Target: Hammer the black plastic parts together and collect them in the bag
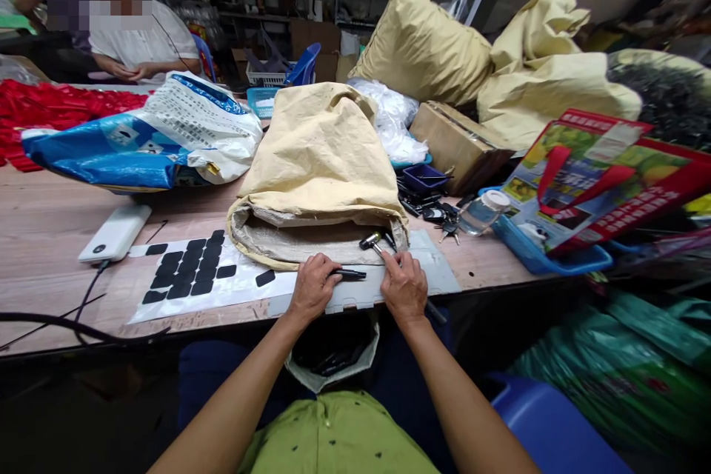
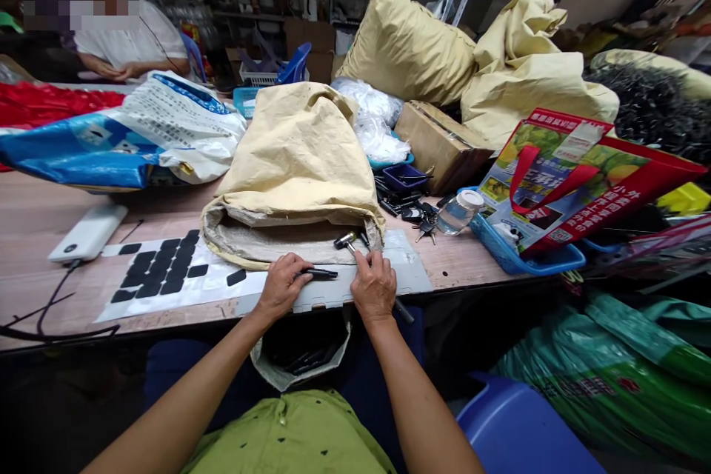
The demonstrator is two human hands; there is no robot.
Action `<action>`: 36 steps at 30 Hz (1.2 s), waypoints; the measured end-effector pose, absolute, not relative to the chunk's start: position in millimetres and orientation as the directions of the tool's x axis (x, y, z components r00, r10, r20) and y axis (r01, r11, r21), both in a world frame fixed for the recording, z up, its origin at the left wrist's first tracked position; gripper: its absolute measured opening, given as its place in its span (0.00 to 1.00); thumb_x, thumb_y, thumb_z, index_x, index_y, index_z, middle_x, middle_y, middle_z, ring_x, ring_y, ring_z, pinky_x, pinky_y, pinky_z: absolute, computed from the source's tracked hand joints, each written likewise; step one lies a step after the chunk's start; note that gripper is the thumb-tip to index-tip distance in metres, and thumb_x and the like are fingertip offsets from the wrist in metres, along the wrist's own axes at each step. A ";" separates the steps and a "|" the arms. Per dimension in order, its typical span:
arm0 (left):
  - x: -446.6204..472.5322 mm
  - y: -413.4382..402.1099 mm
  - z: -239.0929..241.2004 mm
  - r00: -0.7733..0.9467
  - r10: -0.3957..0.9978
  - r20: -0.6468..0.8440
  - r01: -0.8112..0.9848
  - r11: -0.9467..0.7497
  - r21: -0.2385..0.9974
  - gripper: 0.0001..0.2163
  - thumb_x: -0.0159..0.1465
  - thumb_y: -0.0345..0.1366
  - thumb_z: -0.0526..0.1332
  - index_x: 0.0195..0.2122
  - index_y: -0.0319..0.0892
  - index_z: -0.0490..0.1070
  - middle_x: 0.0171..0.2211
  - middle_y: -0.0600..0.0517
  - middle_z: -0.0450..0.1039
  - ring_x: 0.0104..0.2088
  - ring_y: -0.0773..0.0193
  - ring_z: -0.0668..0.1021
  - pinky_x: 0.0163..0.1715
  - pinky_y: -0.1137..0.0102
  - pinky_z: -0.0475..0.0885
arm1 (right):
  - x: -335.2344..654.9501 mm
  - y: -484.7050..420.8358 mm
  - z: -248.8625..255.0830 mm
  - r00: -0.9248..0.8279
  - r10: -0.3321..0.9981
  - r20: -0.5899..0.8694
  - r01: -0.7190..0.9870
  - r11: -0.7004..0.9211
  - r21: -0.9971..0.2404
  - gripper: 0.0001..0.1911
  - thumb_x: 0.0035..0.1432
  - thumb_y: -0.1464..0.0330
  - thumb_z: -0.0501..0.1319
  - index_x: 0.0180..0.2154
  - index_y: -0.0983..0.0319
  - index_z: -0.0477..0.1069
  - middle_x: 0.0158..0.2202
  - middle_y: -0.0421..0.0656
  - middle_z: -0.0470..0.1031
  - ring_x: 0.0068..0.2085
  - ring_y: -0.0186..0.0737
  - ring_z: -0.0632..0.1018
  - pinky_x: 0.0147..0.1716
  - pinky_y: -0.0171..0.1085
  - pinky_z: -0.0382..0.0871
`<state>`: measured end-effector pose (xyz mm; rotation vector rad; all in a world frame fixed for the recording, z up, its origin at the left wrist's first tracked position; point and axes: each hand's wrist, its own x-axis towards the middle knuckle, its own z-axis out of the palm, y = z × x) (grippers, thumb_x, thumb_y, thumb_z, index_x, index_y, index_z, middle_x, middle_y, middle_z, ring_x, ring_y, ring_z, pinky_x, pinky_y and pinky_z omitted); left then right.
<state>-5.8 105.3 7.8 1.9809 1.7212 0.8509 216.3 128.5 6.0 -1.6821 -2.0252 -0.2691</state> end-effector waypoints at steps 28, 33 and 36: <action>14.2 11.7 25.2 0.153 0.982 -0.112 0.706 -0.030 0.707 0.11 0.68 0.42 0.60 0.45 0.46 0.78 0.27 0.53 0.78 0.29 0.62 0.78 0.31 0.71 0.66 | 272.9 118.0 11.5 0.007 0.933 0.359 0.638 0.273 -0.720 0.17 0.65 0.66 0.57 0.51 0.58 0.80 0.43 0.47 0.78 0.44 0.43 0.79 0.46 0.41 0.72; 55.4 126.6 53.5 -0.011 0.998 0.065 0.712 -0.038 0.701 0.12 0.67 0.37 0.57 0.37 0.42 0.80 0.29 0.50 0.80 0.31 0.62 0.78 0.34 0.70 0.66 | 283.5 117.0 10.9 0.200 0.942 0.270 0.473 0.149 -0.868 0.18 0.62 0.60 0.61 0.48 0.61 0.81 0.47 0.50 0.80 0.48 0.47 0.80 0.51 0.46 0.74; 87.6 189.2 58.4 -0.061 0.994 -0.089 0.749 0.104 0.654 0.13 0.65 0.38 0.57 0.33 0.41 0.81 0.34 0.43 0.82 0.37 0.56 0.81 0.36 0.68 0.69 | 283.0 119.4 6.9 0.269 0.932 0.244 0.415 0.116 -0.902 0.20 0.61 0.58 0.61 0.48 0.62 0.81 0.47 0.51 0.81 0.48 0.48 0.80 0.51 0.48 0.74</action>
